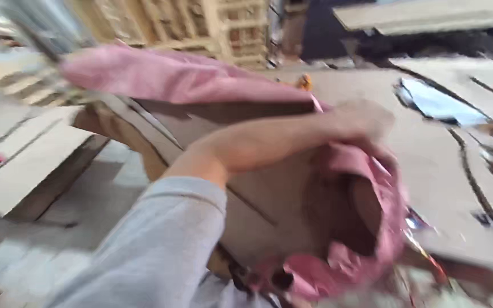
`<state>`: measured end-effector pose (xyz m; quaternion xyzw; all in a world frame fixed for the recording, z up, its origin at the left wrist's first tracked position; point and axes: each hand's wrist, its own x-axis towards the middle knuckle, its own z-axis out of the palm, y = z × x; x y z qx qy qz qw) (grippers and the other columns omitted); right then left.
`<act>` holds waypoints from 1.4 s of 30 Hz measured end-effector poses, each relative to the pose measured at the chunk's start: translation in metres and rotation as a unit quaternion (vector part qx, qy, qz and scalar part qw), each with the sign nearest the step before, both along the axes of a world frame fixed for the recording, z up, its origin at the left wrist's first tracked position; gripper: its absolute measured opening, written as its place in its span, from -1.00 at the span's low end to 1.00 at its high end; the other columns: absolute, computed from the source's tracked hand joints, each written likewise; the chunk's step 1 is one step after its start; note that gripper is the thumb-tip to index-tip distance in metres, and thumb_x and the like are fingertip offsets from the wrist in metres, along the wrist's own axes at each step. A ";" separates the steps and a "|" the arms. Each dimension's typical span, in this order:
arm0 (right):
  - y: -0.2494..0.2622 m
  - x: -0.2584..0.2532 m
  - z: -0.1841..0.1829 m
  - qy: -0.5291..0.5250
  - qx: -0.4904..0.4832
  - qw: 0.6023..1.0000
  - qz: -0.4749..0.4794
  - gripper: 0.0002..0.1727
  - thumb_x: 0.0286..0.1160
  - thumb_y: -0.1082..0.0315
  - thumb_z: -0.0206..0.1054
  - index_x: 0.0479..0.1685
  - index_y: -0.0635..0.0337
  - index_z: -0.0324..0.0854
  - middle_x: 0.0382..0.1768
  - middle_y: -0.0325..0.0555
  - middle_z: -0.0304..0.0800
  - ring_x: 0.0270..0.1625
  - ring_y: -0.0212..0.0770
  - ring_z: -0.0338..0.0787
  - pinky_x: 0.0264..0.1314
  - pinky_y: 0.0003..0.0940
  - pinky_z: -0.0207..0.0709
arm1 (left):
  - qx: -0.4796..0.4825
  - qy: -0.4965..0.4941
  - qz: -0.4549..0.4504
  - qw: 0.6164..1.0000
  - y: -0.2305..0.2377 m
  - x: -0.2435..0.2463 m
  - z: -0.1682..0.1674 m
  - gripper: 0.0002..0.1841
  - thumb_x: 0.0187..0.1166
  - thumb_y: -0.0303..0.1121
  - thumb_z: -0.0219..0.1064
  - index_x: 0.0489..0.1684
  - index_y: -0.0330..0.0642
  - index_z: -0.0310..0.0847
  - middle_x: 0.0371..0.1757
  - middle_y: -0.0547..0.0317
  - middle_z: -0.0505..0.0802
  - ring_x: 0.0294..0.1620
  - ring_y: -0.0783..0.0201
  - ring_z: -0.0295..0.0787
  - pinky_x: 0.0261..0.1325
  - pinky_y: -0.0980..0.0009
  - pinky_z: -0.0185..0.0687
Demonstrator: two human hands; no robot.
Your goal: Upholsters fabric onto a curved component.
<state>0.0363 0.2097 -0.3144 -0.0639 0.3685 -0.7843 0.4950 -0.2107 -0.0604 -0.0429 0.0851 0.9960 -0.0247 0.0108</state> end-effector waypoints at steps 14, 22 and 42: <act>-0.180 -0.047 0.053 -0.122 0.109 0.972 -0.170 -0.72 0.68 0.29 0.18 0.13 0.34 0.55 -0.30 0.06 0.88 -0.34 -0.09 0.90 -0.30 -0.13 0.84 | 0.173 0.042 -0.105 0.978 -0.175 -0.046 -0.029 -0.38 0.65 0.24 0.16 0.42 -0.05 0.63 0.29 0.04 0.83 0.30 0.12 0.81 0.42 -0.02 0.65; -0.184 -0.112 0.112 -0.048 0.109 0.982 -0.148 -0.72 0.78 0.24 0.11 0.14 0.31 0.47 -0.44 0.07 0.84 -0.53 -0.11 0.86 -0.51 -0.26 0.80 | 0.046 0.226 -0.062 0.971 -0.133 0.240 -0.135 -0.24 0.51 0.14 0.27 0.70 -0.04 0.31 0.48 -0.21 0.70 0.47 -0.20 0.66 0.45 -0.18 0.46; -0.070 -0.468 0.000 0.724 0.526 0.439 0.080 -0.65 0.54 0.39 0.30 0.14 0.52 0.64 0.18 0.57 0.67 0.32 0.56 0.65 0.47 0.61 0.26 | -0.018 0.393 0.095 0.915 -0.074 0.052 -0.114 -0.17 0.08 -0.16 0.53 0.57 -0.16 0.50 -0.15 -0.07 0.92 -0.33 -0.06 0.82 -0.34 0.00 0.57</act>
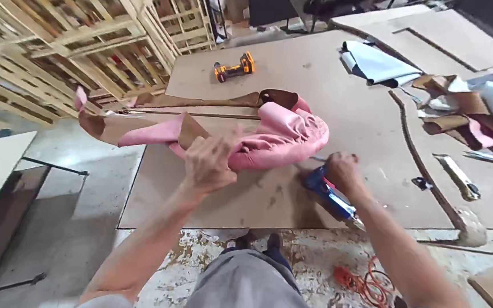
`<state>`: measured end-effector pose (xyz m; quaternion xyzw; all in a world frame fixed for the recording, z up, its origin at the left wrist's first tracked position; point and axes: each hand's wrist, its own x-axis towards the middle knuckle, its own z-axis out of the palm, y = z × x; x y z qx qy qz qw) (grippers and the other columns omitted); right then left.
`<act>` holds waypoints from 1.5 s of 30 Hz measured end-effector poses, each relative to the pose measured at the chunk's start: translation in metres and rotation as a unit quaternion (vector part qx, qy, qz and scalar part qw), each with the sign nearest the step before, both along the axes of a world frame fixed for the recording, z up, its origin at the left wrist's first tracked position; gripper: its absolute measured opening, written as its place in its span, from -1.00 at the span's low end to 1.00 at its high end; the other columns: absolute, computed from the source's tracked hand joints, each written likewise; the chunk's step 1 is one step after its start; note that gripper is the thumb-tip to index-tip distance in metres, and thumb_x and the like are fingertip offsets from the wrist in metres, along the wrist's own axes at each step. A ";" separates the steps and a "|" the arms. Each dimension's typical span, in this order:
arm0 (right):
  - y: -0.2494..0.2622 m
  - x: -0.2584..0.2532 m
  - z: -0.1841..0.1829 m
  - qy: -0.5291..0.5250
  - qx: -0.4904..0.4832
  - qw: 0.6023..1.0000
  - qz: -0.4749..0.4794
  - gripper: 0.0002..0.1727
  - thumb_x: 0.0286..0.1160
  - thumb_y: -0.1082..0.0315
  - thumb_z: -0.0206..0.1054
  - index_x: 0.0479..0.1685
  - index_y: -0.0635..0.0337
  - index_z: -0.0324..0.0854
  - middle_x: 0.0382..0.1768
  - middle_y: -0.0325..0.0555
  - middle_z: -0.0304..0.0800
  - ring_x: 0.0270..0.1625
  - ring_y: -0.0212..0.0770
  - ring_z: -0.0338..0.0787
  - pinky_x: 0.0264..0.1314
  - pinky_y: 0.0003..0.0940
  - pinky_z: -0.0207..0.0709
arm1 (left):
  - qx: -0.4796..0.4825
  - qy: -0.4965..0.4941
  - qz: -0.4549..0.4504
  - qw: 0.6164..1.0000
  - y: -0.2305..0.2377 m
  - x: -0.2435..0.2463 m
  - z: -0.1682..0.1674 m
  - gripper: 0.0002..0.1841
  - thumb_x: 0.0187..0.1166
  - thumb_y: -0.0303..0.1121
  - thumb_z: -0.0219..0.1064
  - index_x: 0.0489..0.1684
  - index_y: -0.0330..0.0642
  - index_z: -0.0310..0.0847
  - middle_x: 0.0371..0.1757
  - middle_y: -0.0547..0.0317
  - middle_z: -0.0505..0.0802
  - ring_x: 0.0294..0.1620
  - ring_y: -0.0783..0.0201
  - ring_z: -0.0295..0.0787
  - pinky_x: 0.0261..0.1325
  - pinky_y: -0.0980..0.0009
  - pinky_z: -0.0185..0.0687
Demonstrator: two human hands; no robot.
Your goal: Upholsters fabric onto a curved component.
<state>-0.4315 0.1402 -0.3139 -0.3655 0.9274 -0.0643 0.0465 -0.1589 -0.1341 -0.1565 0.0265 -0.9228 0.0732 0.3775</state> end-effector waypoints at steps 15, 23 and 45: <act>0.111 0.129 -0.072 -0.002 -0.105 0.980 -0.169 -0.28 0.57 -0.06 0.29 0.68 0.13 0.46 0.65 0.15 0.50 0.82 0.28 0.23 0.82 0.29 0.07 | 0.233 -0.405 -0.142 0.873 0.014 -0.044 -0.134 -0.67 0.43 -0.35 0.33 0.13 -0.12 0.82 0.07 -0.03 0.90 0.19 -0.06 0.80 0.41 -0.21 0.46; 0.055 0.115 -0.065 -0.007 -0.068 0.978 -0.199 -0.22 0.45 0.24 0.47 0.77 -0.08 0.36 0.41 0.14 0.68 0.47 0.21 0.63 0.56 0.29 0.34 | 0.356 -0.394 -0.023 0.847 0.012 -0.081 -0.124 -0.59 0.77 -0.03 0.16 -0.30 -0.11 0.81 -0.35 -0.07 0.86 -0.18 -0.15 0.83 -0.05 -0.36 0.61; -0.003 0.139 -0.068 -0.665 -0.588 0.328 -0.323 -0.29 0.92 -0.12 -0.30 0.49 0.28 0.51 0.26 0.05 0.77 0.27 -0.20 0.81 0.37 -0.24 0.68 | 0.093 -0.313 0.018 0.945 0.116 -0.080 -0.191 0.25 0.16 0.53 0.35 0.79 -0.29 0.18 0.79 -0.32 0.33 0.84 -0.31 0.12 0.80 -0.37 -0.09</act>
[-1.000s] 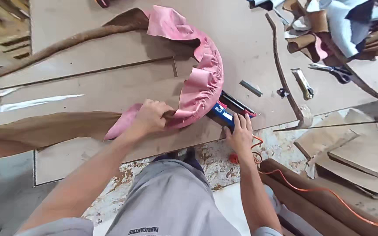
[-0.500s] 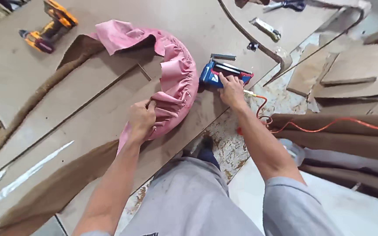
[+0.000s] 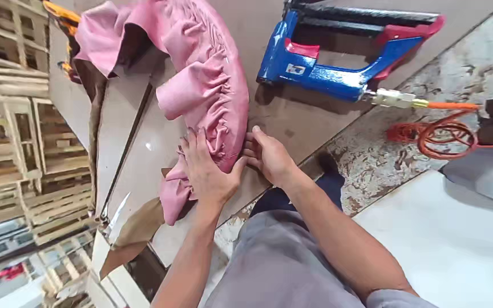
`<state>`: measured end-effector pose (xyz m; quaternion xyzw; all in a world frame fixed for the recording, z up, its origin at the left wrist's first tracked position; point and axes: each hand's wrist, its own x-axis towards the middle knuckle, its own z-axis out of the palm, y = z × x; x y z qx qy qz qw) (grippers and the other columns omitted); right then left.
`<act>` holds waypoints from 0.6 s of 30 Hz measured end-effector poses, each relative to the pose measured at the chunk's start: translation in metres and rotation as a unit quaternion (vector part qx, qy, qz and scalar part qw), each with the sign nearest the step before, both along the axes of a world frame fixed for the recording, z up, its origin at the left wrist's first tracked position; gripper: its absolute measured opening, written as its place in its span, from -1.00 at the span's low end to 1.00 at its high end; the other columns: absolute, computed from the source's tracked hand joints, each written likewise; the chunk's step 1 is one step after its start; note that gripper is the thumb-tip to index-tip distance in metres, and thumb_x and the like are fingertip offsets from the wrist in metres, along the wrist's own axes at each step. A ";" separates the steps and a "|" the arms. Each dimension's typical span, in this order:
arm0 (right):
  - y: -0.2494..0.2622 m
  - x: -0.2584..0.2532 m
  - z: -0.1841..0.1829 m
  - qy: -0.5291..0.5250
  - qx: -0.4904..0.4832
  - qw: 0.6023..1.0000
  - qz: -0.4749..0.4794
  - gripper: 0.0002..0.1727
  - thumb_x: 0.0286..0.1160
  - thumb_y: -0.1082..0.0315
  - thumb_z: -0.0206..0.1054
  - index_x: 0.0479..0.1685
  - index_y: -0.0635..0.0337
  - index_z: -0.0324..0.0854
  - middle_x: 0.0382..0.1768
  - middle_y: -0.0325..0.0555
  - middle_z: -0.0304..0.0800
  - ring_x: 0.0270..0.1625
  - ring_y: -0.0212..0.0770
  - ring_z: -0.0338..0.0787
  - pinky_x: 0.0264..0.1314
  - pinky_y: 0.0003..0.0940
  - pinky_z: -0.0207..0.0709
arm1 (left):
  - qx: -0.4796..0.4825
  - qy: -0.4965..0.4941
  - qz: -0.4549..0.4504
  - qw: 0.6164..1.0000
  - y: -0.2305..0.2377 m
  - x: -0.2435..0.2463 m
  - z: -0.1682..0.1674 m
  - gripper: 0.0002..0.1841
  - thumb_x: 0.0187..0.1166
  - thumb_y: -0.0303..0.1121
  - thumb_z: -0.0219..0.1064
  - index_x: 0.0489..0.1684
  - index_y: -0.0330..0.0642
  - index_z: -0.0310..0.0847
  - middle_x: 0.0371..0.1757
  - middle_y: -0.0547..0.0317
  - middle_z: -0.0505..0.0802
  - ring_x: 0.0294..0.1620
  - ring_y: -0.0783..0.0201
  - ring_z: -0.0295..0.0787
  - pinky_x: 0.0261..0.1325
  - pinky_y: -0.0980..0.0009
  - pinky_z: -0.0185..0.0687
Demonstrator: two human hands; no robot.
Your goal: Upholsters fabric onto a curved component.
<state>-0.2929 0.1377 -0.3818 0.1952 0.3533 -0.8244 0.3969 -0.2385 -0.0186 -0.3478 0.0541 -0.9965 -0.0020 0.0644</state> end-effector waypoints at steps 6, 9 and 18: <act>-0.012 -0.011 -0.006 -0.048 -0.081 0.995 0.035 -0.24 0.86 -0.25 -0.32 0.69 0.11 0.33 0.46 -0.02 0.64 0.46 -0.20 0.67 0.46 -0.22 0.60 | -0.048 0.017 0.030 0.998 0.003 -0.003 -0.016 0.15 0.35 0.52 0.19 0.78 -0.32 0.22 0.75 -0.32 0.41 0.79 -0.25 0.27 0.77 -0.26 0.10; -0.013 -0.006 -0.011 -0.028 -0.079 0.996 0.035 -0.27 0.88 -0.21 -0.35 0.49 0.16 0.47 0.19 -0.06 0.77 0.22 -0.25 0.79 0.30 -0.26 0.68 | -0.063 0.004 0.017 0.998 0.002 0.001 -0.015 0.10 0.51 0.49 -0.02 0.81 -0.36 0.15 0.78 -0.34 0.36 0.81 -0.27 0.23 0.78 -0.21 0.11; -0.016 -0.003 -0.011 -0.020 -0.071 0.997 0.012 -0.29 0.90 -0.16 -0.39 0.41 0.21 0.48 0.06 -0.02 0.81 0.07 -0.22 0.86 0.23 -0.26 0.75 | -0.005 -0.043 0.028 0.999 0.000 -0.001 -0.012 -0.12 0.70 0.36 -0.38 0.91 -0.03 0.04 0.92 -0.05 0.16 0.89 -0.19 0.02 0.74 -0.38 -0.14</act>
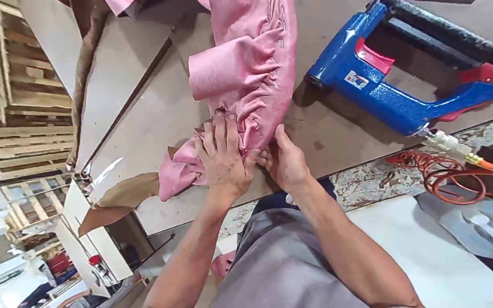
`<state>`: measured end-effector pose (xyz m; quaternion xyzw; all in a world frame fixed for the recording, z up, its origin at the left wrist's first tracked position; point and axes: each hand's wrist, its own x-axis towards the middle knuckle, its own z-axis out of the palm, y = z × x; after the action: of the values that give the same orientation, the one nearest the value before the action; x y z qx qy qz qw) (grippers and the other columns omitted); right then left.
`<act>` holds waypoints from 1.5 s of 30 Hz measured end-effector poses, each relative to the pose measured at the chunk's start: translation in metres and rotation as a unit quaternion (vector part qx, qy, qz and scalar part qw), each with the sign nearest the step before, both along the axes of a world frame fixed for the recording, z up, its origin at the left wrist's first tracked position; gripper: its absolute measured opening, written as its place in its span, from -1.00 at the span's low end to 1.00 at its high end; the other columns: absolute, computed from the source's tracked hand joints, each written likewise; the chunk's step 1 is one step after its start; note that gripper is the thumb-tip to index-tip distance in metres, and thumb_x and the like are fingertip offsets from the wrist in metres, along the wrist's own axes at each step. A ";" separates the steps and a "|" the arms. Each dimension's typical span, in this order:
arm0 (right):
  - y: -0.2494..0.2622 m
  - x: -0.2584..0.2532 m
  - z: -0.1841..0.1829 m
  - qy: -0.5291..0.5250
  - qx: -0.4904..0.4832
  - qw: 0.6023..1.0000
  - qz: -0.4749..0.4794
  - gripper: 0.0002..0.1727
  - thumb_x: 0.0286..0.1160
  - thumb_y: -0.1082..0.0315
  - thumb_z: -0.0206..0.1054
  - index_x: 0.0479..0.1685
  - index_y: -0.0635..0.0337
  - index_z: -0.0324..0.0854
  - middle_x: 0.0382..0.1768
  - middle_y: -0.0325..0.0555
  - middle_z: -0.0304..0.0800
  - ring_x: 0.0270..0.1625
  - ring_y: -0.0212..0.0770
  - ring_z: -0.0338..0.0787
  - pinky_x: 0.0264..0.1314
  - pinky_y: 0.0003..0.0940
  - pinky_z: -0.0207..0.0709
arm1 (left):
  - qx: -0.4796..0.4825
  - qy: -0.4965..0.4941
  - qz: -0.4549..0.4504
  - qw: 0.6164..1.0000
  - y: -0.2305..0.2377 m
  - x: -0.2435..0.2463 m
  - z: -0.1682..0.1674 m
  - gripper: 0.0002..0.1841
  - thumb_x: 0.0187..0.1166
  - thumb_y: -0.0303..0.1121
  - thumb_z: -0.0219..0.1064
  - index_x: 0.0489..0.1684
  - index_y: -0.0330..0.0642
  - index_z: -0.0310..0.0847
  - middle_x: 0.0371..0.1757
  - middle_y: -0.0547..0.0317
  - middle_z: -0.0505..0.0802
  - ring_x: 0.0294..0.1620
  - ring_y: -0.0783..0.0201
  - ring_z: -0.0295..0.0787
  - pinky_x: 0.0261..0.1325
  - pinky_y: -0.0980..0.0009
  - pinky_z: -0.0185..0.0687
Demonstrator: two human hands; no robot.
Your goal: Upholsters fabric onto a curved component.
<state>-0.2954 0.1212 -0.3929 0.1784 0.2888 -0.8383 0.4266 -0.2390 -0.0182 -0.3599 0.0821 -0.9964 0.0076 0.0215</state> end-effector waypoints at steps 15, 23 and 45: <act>-0.003 0.012 -0.008 0.174 0.045 0.984 0.020 -0.53 0.84 0.07 -0.12 0.49 0.15 0.38 0.22 -0.01 0.79 0.24 -0.09 0.83 0.37 -0.05 0.72 | 0.237 0.014 -0.052 0.970 -0.138 0.000 0.095 -0.32 0.78 0.04 0.02 0.78 -0.21 0.25 0.65 -0.09 0.58 0.67 0.04 0.47 0.73 0.00 0.31; 0.050 -0.010 0.044 0.530 0.724 0.439 0.048 -0.31 0.46 0.07 0.40 0.59 0.20 0.51 0.51 0.42 0.50 0.56 0.40 0.49 0.51 0.35 0.40 | 0.191 0.046 -0.292 0.936 -0.128 0.007 0.038 -0.50 0.50 0.09 0.33 0.38 0.18 0.74 0.66 0.07 0.60 0.74 -0.05 0.37 0.72 -0.28 0.08; -0.004 0.137 0.108 0.476 0.658 0.572 0.112 -0.70 0.32 0.04 0.45 -0.33 0.11 0.77 -0.46 -0.32 0.86 -0.37 -0.51 0.84 -0.31 -0.39 0.76 | 0.351 0.032 -0.369 0.860 -0.131 -0.034 0.010 -0.80 0.46 -0.13 0.38 -0.44 0.09 0.89 0.39 0.31 0.80 0.34 0.10 0.71 0.65 -0.21 0.20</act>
<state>-0.1583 0.1174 -0.2853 -0.0484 0.9402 -0.3270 0.0827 -0.2730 -0.1493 -0.3494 -0.2897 -0.8892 -0.3534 0.0245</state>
